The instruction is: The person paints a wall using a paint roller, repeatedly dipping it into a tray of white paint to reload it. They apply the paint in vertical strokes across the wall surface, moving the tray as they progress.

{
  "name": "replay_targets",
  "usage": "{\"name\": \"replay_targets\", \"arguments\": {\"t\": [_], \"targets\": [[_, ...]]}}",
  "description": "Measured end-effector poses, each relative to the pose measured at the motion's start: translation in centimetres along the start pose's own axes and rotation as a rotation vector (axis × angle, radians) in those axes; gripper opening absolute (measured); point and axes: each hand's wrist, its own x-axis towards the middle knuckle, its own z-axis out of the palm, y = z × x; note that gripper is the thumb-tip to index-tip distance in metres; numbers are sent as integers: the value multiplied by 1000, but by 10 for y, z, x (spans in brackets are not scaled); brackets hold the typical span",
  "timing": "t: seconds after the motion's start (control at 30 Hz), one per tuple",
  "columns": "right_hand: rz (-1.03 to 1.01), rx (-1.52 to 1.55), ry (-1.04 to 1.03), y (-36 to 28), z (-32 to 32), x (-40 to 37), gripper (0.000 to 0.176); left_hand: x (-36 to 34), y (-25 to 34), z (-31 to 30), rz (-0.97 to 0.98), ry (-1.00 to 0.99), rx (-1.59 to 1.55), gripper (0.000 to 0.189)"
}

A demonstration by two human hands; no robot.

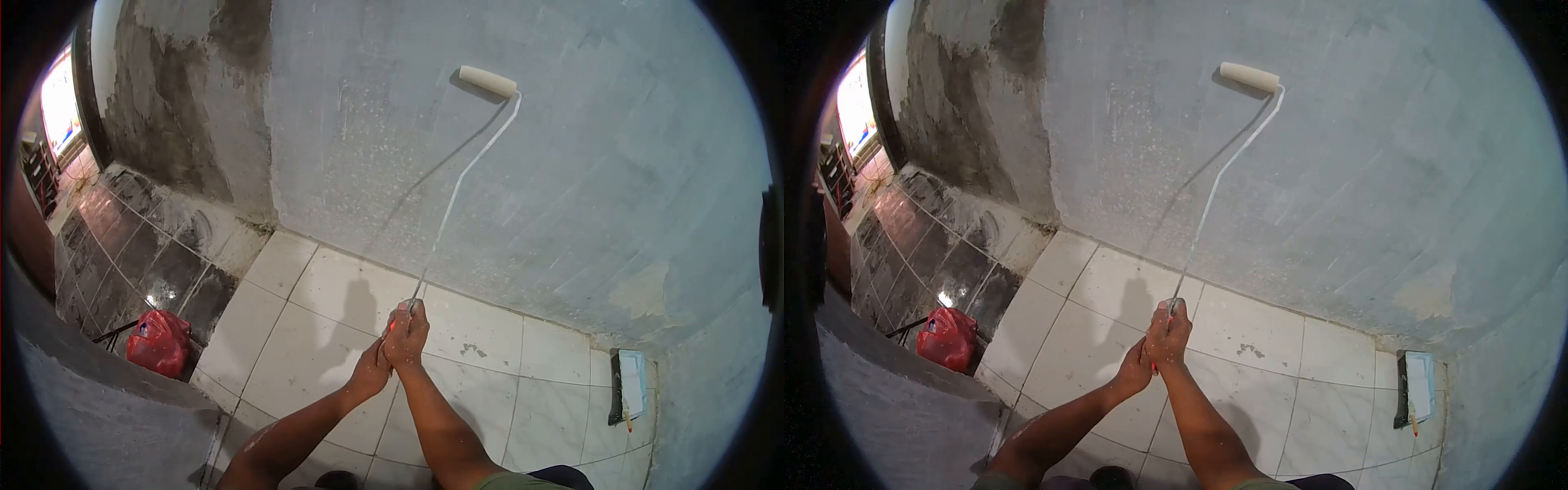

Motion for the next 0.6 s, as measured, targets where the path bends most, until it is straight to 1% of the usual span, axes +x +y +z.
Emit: {"name": "replay_targets", "arguments": {"t": [0.07, 0.1, 0.13, 0.17, 0.2, 0.23, 0.27, 0.3, 0.33, 0.4, 0.47, 0.53, 0.57, 0.6], "targets": [[28, -22, 17, 9, -5, -11, 25, -10, -22, 7, 34, -1, 8, 46], [30, -72, 44, 17, -10, -26, 24, -21, -35, 10, -9, -13, -4, 48], [59, -57, 44, 32, -15, -44, 23, -34, -52, 15, -54, -23, -16, 49], [111, -48, 51, 59, -20, -66, 23, -49, -89, 19, -47, -27, 28, 51], [156, -42, 49, 63, -23, -85, 23, -62, -118, 21, -42, -33, 73, 53], [220, 13, 50, 69, -26, -104, 22, -74, -113, 19, -44, -33, 75, 53], [284, 67, 51, 75, -27, -116, 22, -89, -108, 19, -150, -57, 60, 54], [285, 70, 52, 69, -27, -115, 22, -97, -101, 18, -255, -81, 45, 55], [284, 68, 43, 63, -27, -112, 22, -93, -100, 17, -254, -82, 49, 55], [284, 65, 37, 56, -25, -94, 22, -78, -89, 16, -145, -53, 61, 53], [118, 7, 50, 53, -21, -55, 23, -47, -38, 15, -94, -17, 119, 48], [48, -15, 21, 4, -18, -12, 23, -16, 8, 12, -59, -16, 75, 46], [43, -14, 20, -11, -13, 1, 23, -7, 20, 11, -25, -11, 35, 44], [99, 47, 10, -24, -9, 11, 23, -4, 22, 10, -20, -8, 35, 44]]}}
